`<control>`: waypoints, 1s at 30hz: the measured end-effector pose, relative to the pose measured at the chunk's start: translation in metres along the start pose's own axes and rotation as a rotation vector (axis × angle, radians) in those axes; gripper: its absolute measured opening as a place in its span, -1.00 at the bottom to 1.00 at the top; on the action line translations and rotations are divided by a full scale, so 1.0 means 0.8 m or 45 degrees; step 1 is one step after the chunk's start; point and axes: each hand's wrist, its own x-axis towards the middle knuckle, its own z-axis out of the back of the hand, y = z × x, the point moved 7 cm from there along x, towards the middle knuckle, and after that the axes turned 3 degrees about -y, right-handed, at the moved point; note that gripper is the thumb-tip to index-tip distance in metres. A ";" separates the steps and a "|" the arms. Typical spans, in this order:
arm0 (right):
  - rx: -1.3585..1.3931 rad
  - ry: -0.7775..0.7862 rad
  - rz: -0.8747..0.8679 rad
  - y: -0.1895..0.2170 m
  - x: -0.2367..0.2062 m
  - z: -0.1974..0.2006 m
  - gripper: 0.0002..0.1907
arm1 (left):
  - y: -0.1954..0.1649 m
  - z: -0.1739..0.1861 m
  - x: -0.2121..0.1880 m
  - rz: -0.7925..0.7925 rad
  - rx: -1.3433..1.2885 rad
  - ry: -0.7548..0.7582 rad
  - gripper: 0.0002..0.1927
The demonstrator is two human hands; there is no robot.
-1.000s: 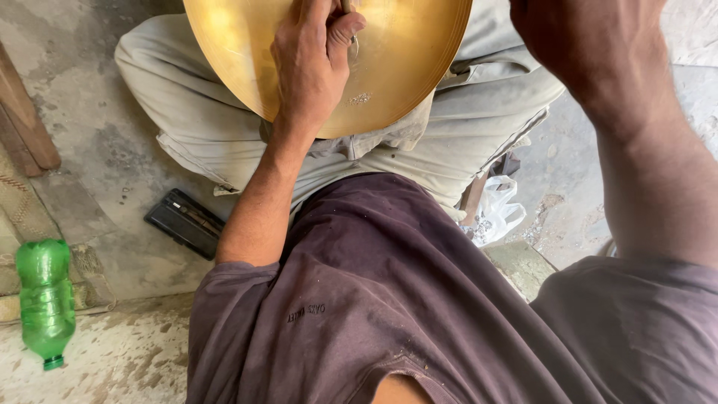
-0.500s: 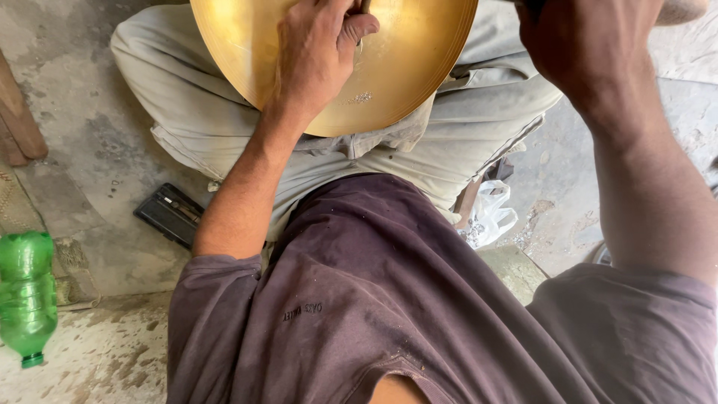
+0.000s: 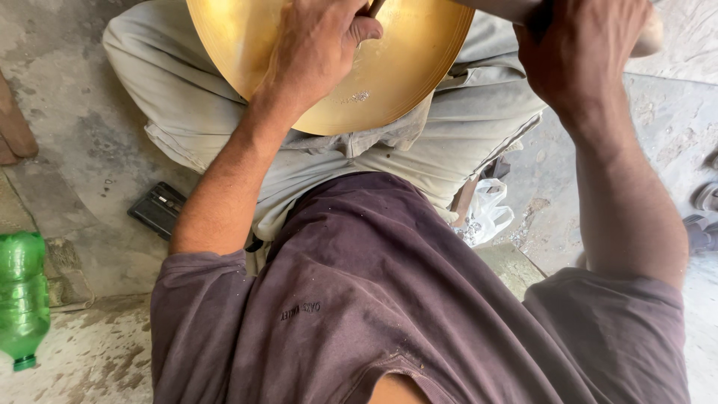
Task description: The person sits cross-legged on the floor with a round brass disc on their lap and decorates its surface, holding a small punch against the metal and striking it with a wooden mallet to emboss a pattern, repositioning the punch repeatedly across the design.
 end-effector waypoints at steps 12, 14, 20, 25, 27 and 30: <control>0.675 0.098 -0.422 0.019 -0.010 0.012 -0.69 | -0.007 -0.002 0.003 -0.122 0.069 0.070 -0.75; 0.136 -0.094 -0.116 0.039 -0.006 0.028 -0.61 | -0.007 -0.001 0.001 -0.136 0.081 0.073 -0.75; 0.190 -0.104 -0.146 0.040 -0.024 0.016 -0.57 | -0.005 -0.004 0.000 -0.143 0.077 0.111 -0.75; 0.695 -0.051 -0.489 0.034 -0.036 0.002 -0.64 | -0.002 -0.008 -0.001 -0.105 0.096 0.184 -0.75; 0.158 0.039 -0.235 0.056 -0.031 0.009 -0.54 | -0.008 -0.003 -0.001 -0.175 0.095 0.133 -0.73; 0.584 -0.162 -0.414 0.060 -0.033 0.024 -0.59 | -0.009 -0.001 0.000 -0.176 0.098 0.137 -0.75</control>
